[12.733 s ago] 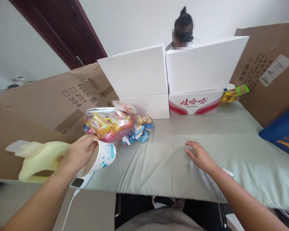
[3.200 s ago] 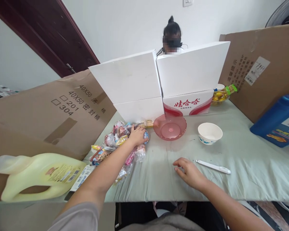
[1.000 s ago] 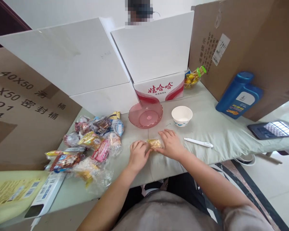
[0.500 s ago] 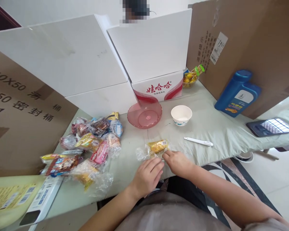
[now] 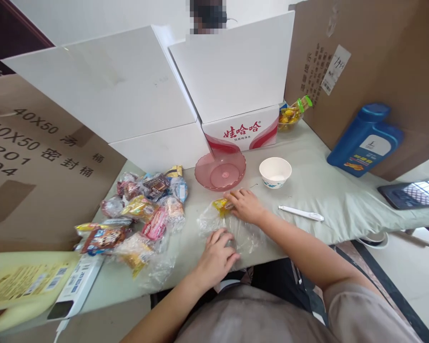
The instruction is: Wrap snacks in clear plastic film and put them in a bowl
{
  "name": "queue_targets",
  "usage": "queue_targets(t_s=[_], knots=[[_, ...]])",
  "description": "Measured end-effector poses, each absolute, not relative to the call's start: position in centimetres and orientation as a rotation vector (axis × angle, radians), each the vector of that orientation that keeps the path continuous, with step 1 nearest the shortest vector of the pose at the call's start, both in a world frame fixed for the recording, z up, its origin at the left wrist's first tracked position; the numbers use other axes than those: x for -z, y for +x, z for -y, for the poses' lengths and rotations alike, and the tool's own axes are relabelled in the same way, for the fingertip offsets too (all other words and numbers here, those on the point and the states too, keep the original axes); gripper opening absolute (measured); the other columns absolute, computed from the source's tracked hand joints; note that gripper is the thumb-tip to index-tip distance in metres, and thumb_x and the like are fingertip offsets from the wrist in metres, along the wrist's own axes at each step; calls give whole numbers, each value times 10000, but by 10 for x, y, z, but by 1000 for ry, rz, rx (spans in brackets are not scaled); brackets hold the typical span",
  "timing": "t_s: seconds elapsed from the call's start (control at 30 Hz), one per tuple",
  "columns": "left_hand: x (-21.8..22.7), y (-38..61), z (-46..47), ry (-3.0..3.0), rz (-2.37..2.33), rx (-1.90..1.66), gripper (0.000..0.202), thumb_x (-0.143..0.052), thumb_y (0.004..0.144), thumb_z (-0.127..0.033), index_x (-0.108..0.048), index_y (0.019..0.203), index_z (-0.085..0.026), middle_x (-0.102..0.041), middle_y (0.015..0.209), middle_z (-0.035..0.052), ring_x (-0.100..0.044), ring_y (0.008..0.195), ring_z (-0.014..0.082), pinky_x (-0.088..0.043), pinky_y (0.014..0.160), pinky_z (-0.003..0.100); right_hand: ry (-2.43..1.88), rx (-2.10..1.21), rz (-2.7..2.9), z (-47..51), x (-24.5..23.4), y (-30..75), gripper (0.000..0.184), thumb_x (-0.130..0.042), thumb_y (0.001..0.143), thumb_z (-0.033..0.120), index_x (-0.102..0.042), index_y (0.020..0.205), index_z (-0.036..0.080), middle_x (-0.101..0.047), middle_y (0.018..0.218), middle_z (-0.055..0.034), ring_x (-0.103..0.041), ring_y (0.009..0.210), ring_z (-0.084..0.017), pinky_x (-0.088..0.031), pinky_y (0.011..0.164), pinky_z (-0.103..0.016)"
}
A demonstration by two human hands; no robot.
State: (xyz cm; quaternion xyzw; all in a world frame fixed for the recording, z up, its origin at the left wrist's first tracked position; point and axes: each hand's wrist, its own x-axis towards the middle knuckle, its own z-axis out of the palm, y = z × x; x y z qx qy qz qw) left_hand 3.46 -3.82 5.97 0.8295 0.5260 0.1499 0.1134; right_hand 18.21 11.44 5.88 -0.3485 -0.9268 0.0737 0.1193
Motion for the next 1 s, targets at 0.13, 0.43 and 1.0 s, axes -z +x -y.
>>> queue_targets(t_s=[0.13,0.43,1.0], knots=[[-57,13,43,2199,-1495,-493,162,-554,900,-214,-688,811,-199,-653,814,47,-601,927,220,-528,826,399,-856,-416,2653,-123,-78,196,481,-586,883,273,-485,1340,164,-636,1172,-129,-586,1052,-261,-457,900,-414],[-35,11,41,2243,-1658,-570,397,-642,783,-132,-587,1170,-203,-577,1256,113,-594,1124,267,-542,915,446,-1043,-329,2108,-167,-140,189,517,-532,911,356,-418,1385,183,-525,1315,-133,-553,1129,-263,-491,901,-416],[-63,-53,69,2072,-1333,-508,94,-524,864,-155,-558,815,-227,-705,982,45,-639,1088,214,-529,914,385,-627,-914,2684,-11,-39,297,288,-393,970,197,-612,1156,207,-664,1162,-109,-551,1192,-206,-440,992,-403]])
